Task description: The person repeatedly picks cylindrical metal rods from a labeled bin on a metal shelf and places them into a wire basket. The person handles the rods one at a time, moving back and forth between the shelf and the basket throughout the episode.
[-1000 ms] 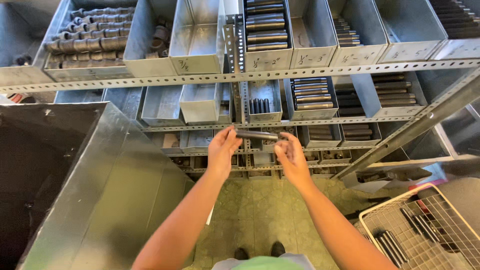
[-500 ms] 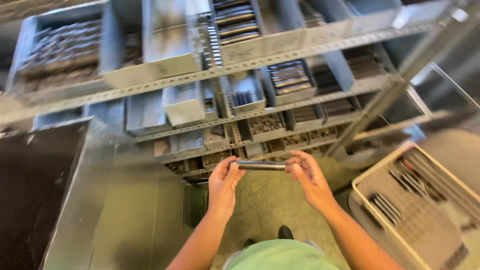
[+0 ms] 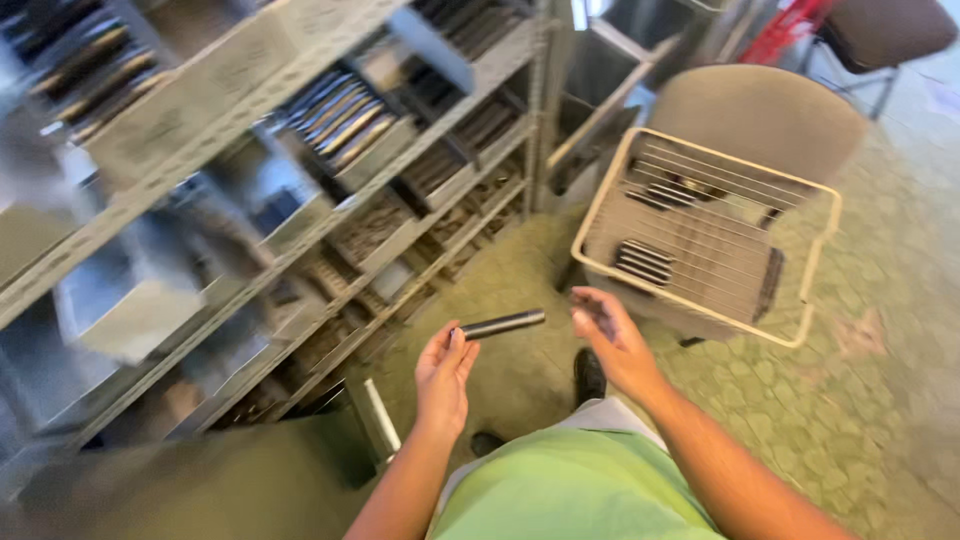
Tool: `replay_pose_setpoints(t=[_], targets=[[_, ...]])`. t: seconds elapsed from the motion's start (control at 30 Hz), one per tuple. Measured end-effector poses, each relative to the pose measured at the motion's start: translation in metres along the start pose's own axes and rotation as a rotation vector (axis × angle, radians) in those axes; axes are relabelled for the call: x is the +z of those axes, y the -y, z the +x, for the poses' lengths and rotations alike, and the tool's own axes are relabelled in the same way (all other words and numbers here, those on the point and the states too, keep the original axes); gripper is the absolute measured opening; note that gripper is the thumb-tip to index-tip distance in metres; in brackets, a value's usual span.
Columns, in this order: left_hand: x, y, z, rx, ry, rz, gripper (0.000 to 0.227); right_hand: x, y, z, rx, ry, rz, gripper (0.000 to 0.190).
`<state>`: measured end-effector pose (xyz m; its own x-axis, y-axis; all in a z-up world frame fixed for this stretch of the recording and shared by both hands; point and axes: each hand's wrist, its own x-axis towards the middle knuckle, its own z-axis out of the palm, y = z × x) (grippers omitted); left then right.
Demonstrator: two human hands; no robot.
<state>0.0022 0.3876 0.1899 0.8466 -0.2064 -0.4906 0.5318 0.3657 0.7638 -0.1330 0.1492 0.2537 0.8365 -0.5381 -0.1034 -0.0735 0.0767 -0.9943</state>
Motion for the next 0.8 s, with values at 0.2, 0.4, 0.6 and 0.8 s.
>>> replay_pose_setpoints(t=[0.2,0.4,0.6,0.8], targets=[[0.079,0.063,0.024,-0.120,0.085,0.143,0.045,-0.098,-0.068,0.026,0.119,-0.053,0.008,0.050],[0.182,0.148,0.060,-0.171,0.139,0.275,0.044,-0.211,-0.086,0.074,0.223,-0.138,-0.018,0.051],[0.263,0.247,0.138,-0.192,0.245,0.381,0.044,-0.294,-0.137,0.140,0.324,-0.232,-0.031,0.050],[0.298,0.344,0.222,-0.261,0.201,0.494,0.038,-0.336,-0.205,0.192,0.392,-0.311,-0.043,0.049]])
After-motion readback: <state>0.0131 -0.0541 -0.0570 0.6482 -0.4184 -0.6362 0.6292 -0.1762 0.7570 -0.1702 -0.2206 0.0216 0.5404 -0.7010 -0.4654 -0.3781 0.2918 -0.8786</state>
